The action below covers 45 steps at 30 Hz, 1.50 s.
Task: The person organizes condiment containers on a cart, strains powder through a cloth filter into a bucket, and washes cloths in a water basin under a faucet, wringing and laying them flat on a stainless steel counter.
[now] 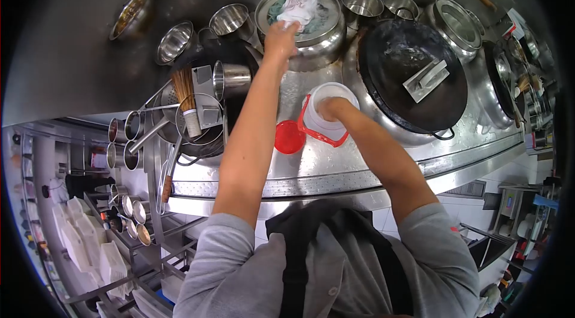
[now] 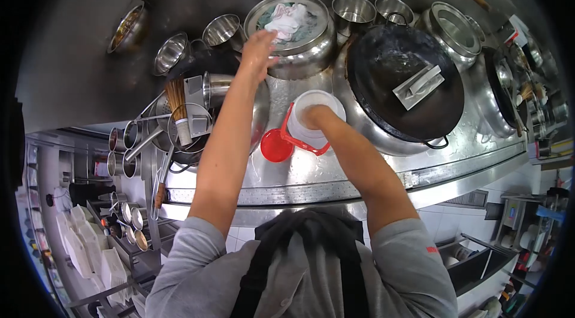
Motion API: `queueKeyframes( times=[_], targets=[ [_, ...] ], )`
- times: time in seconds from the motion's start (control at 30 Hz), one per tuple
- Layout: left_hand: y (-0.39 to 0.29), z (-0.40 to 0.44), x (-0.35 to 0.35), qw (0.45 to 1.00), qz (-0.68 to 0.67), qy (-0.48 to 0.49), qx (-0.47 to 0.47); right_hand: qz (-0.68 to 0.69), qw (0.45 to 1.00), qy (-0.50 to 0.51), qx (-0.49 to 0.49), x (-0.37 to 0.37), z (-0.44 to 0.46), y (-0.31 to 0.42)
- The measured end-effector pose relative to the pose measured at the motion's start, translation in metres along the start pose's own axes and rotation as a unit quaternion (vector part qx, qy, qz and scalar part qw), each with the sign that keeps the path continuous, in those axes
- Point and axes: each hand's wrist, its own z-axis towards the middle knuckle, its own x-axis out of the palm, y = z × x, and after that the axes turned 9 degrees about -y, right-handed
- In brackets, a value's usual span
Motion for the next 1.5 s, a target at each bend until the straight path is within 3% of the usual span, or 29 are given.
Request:
queueKeyframes(
  times=[0.03, 0.13, 0.2, 0.3, 0.4, 0.43, 0.53, 0.57, 0.63, 0.67, 0.7, 0.73, 0.77, 0.83, 0.87, 1.03, 1.23, 1.3, 1.37, 1.4, 1.5],
  targets=[
    [0.012, -0.011, -0.007, 1.000, 0.002, 0.026, -0.002, -0.084, 0.994, 0.032, -0.061, 0.007, 0.008, 0.001],
    [0.037, -0.049, -0.035, 0.992, 0.047, 0.114, 0.026, -0.011, 1.000, 0.021, -0.012, -0.106, -0.066, 0.042],
    [0.051, -0.071, -0.048, 0.977, 0.098, 0.172, 0.079, -0.022, 0.993, -0.071, -0.094, -0.121, -0.079, 0.028],
    [0.062, -0.101, -0.051, 0.937, 0.181, 0.252, 0.161, 0.062, 0.974, -0.180, -0.122, -0.194, -0.128, 0.037],
    [0.053, -0.114, -0.038, 0.899, 0.254, 0.291, 0.205, 0.162, 0.960, -0.203, -0.106, -0.252, -0.159, 0.050],
    [0.048, -0.117, -0.032, 0.905, 0.256, 0.248, 0.232, 0.206, 0.953, -0.201, -0.091, -0.271, -0.167, 0.058],
    [0.016, -0.125, -0.027, 0.947, 0.174, 0.222, 0.154, 0.306, 0.925, -0.224, -0.034, -0.301, -0.185, 0.073],
    [0.023, -0.117, -0.027, 0.949, 0.112, 0.257, 0.148, 0.266, 0.937, -0.219, -0.055, -0.294, -0.178, 0.068],
    [0.035, -0.110, -0.036, 0.916, 0.223, 0.238, 0.233, 0.180, 0.956, -0.210, -0.100, -0.266, -0.151, 0.052],
    [0.036, -0.107, -0.040, 0.893, 0.277, 0.225, 0.275, 0.064, 0.973, -0.191, -0.114, -0.253, -0.140, 0.054],
    [0.035, -0.108, -0.044, 0.906, 0.265, 0.204, 0.259, 0.040, 0.983, -0.157, -0.087, -0.230, -0.124, 0.054],
    [0.035, -0.113, -0.049, 0.919, 0.253, 0.183, 0.241, 0.049, 0.992, -0.109, -0.027, -0.209, -0.111, 0.059],
    [0.036, -0.117, -0.055, 0.931, 0.242, 0.162, 0.222, 0.038, 0.995, -0.087, -0.036, -0.173, -0.087, 0.050],
    [0.039, -0.118, -0.067, 0.933, 0.231, 0.170, 0.215, -0.066, 0.992, 0.105, -0.024, -0.118, -0.042, 0.046],
    [0.040, -0.117, -0.071, 0.935, 0.226, 0.174, 0.213, -0.068, 0.990, 0.121, -0.005, -0.095, -0.029, 0.041],
    [0.052, -0.109, -0.075, 0.932, 0.229, 0.170, 0.224, 0.043, 0.998, -0.029, 0.047, -0.032, -0.023, 0.023],
    [0.071, -0.110, -0.058, 0.935, 0.181, 0.229, 0.200, 0.026, 0.996, -0.084, -0.031, -0.138, -0.086, 0.033],
    [0.074, -0.113, -0.033, 0.934, 0.150, 0.250, 0.207, 0.151, 0.965, -0.204, -0.057, -0.181, -0.121, 0.034],
    [0.096, -0.105, -0.009, 0.926, 0.171, 0.259, 0.216, 0.289, 0.917, -0.273, -0.019, -0.219, -0.154, 0.039],
    [0.097, -0.104, 0.001, 0.922, 0.180, 0.262, 0.220, 0.383, 0.872, -0.305, 0.004, -0.224, -0.162, 0.036],
    [0.090, -0.108, 0.021, 0.956, 0.151, 0.112, 0.227, 0.605, 0.709, -0.334, 0.139, -0.209, -0.171, 0.029]
  ],
)
